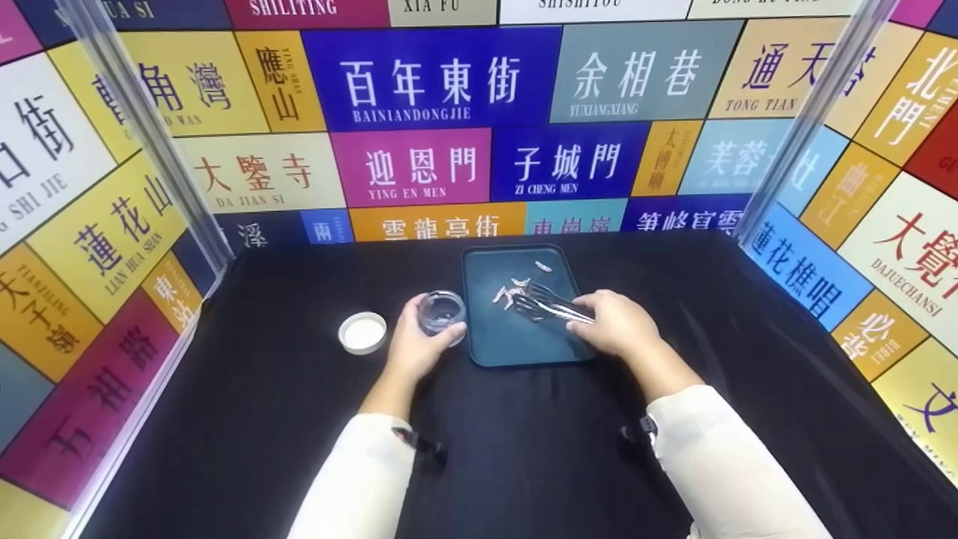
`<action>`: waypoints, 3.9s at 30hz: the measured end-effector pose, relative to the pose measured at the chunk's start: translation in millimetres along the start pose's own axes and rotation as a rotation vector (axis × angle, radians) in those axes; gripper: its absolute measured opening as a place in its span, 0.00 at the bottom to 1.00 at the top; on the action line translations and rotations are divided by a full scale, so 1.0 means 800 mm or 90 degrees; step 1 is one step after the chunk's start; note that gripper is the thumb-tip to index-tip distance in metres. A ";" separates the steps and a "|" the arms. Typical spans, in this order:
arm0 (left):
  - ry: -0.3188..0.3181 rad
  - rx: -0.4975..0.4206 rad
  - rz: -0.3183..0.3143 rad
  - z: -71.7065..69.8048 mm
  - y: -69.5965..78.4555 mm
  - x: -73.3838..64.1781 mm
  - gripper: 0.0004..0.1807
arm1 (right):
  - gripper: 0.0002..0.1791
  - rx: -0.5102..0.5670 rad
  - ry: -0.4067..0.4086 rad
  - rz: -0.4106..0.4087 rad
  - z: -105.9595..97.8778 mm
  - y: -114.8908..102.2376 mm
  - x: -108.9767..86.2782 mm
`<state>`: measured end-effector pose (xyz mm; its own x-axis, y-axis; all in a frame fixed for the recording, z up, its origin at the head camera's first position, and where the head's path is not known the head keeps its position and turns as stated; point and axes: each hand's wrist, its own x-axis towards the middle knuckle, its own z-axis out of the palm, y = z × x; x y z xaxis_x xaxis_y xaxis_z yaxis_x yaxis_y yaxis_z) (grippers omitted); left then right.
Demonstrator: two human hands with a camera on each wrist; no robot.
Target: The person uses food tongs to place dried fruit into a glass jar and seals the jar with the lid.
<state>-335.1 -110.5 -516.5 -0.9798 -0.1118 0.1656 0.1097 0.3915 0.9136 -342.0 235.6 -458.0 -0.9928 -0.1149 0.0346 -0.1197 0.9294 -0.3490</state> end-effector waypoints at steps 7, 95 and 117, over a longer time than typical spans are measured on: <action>0.001 -0.008 -0.002 0.000 -0.001 0.000 0.53 | 0.28 -0.008 0.015 -0.010 0.005 -0.001 0.000; -0.005 0.003 -0.004 -0.002 -0.003 0.002 0.54 | 0.23 -0.024 0.050 -0.065 0.008 -0.052 0.011; -0.009 0.006 -0.004 -0.001 -0.002 0.003 0.53 | 0.23 -0.038 0.036 -0.049 0.020 -0.048 0.010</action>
<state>-337.4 -112.5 -517.3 -0.9827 -0.1021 0.1549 0.1020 0.3998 0.9109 -345.0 193.4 -459.2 -0.9793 -0.1680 0.1129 -0.1940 0.9382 -0.2865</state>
